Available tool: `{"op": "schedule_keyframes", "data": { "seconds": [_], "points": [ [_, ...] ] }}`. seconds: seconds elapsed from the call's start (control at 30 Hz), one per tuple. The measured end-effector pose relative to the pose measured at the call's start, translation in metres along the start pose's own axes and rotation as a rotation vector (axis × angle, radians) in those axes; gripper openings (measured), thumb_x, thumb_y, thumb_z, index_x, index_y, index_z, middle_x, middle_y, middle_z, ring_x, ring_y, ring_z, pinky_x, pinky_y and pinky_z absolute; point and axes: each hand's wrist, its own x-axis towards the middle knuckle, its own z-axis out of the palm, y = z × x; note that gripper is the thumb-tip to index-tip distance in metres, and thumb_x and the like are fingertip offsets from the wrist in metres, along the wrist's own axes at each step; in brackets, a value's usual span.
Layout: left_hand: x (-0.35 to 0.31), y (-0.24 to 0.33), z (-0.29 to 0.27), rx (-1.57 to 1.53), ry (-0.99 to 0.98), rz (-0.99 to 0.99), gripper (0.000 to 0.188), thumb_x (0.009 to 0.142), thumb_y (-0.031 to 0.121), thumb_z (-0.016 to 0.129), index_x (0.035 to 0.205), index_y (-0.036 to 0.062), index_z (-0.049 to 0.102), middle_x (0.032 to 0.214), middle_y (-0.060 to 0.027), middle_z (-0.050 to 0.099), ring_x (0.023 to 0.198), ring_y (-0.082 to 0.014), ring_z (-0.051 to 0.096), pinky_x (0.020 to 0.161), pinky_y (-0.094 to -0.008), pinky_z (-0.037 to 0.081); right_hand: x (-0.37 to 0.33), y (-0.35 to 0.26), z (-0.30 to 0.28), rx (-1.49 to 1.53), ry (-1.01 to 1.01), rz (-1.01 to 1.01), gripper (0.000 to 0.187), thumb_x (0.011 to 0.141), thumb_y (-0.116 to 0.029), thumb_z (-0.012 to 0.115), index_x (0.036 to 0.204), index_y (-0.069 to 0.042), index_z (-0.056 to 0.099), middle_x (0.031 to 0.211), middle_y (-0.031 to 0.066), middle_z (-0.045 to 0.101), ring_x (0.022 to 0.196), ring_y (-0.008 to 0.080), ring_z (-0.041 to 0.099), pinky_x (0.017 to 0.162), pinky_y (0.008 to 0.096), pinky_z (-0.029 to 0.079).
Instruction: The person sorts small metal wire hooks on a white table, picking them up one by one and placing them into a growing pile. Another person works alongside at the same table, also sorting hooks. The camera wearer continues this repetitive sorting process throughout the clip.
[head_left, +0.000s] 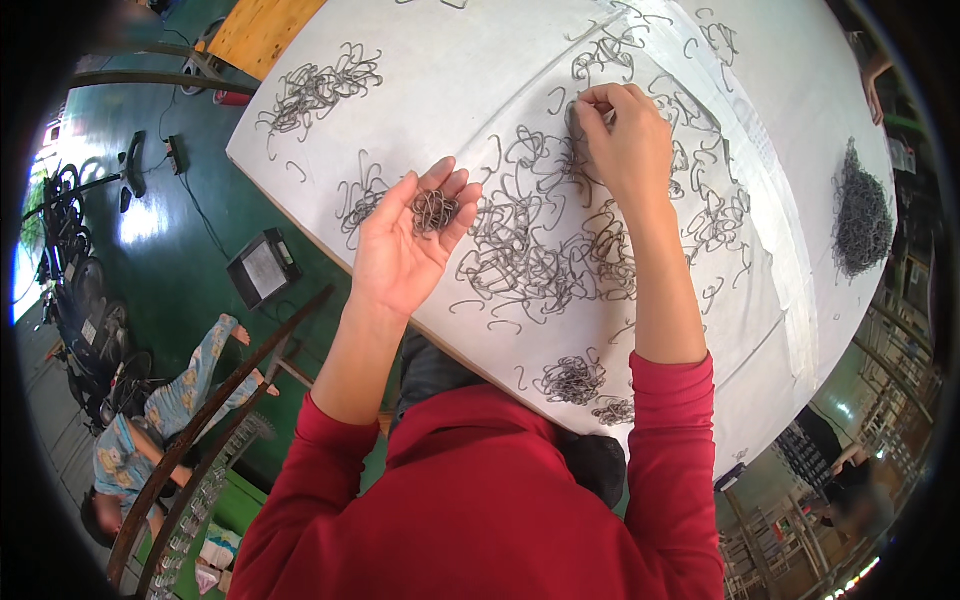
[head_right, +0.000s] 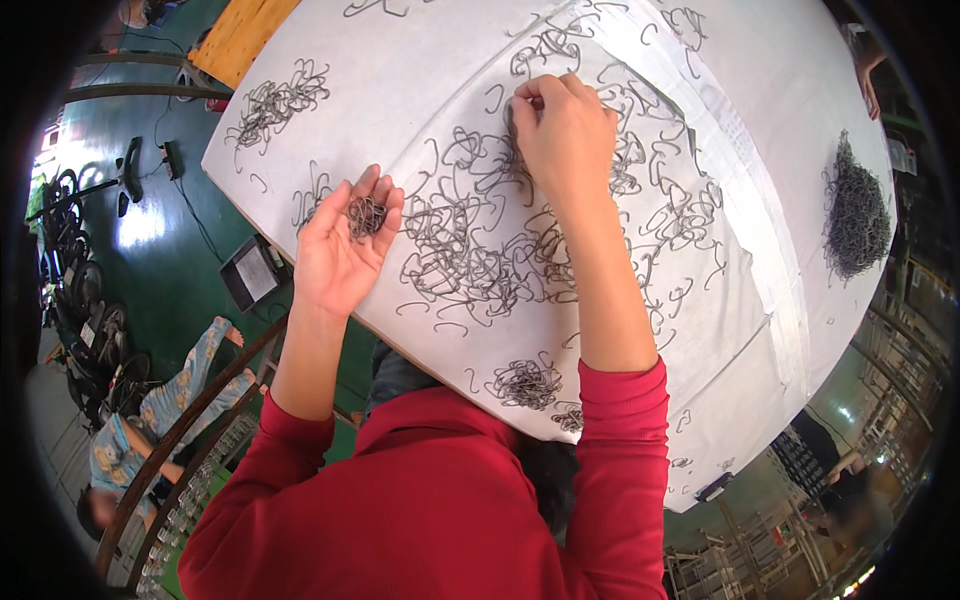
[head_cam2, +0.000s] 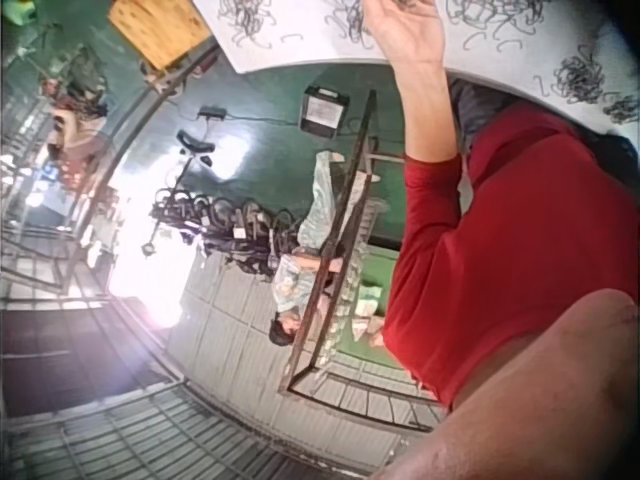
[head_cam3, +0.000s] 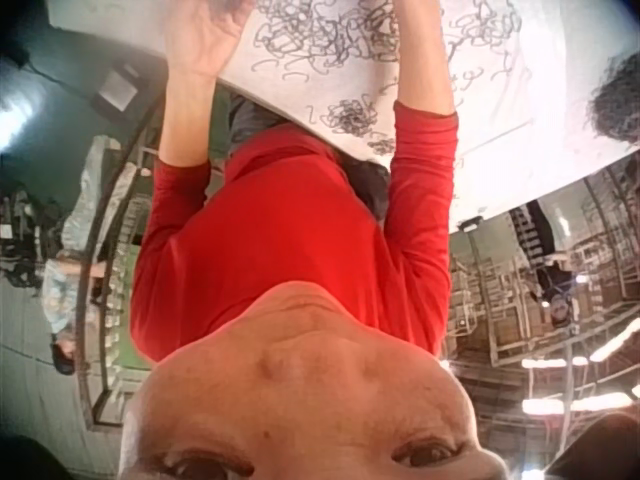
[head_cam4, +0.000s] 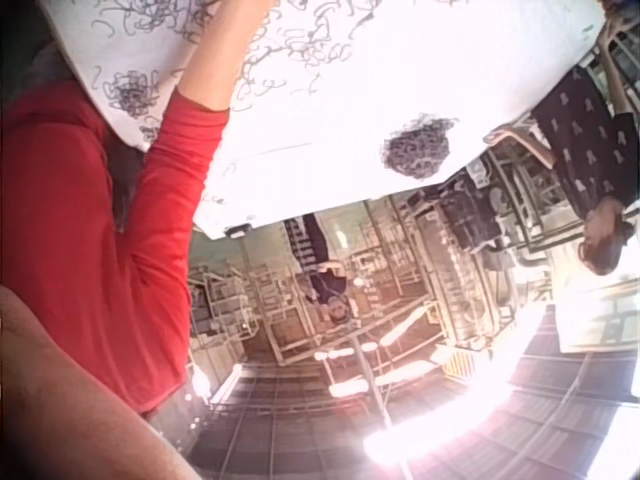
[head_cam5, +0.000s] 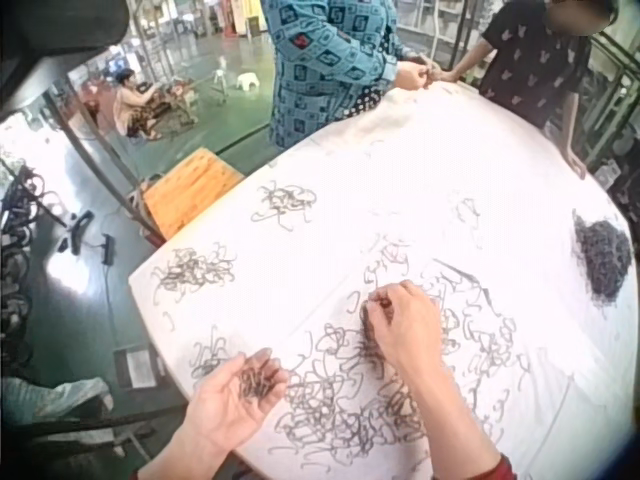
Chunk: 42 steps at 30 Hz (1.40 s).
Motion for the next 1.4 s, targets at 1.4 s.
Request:
{"op": "schedule_keyframes", "data": {
  "seconds": [1.4],
  "points": [
    [0.016, -0.018, 0.012, 0.055, 0.04, 0.023, 0.029, 0.095, 0.018, 0.047, 0.115, -0.0029, 0.052, 0.103, -0.0129, 0.061, 0.101, -0.0263, 0.06, 0.088, -0.0356, 0.053, 0.01, 0.011, -0.021, -0.094, -0.055, -0.07, 0.02, 0.077, -0.004, 0.057, 0.09, -0.014, 0.068, 0.089, 0.0042, 0.058, 0.072, 0.0239, 0.06, 0.064, 0.0358, 0.049]
  ]
}}
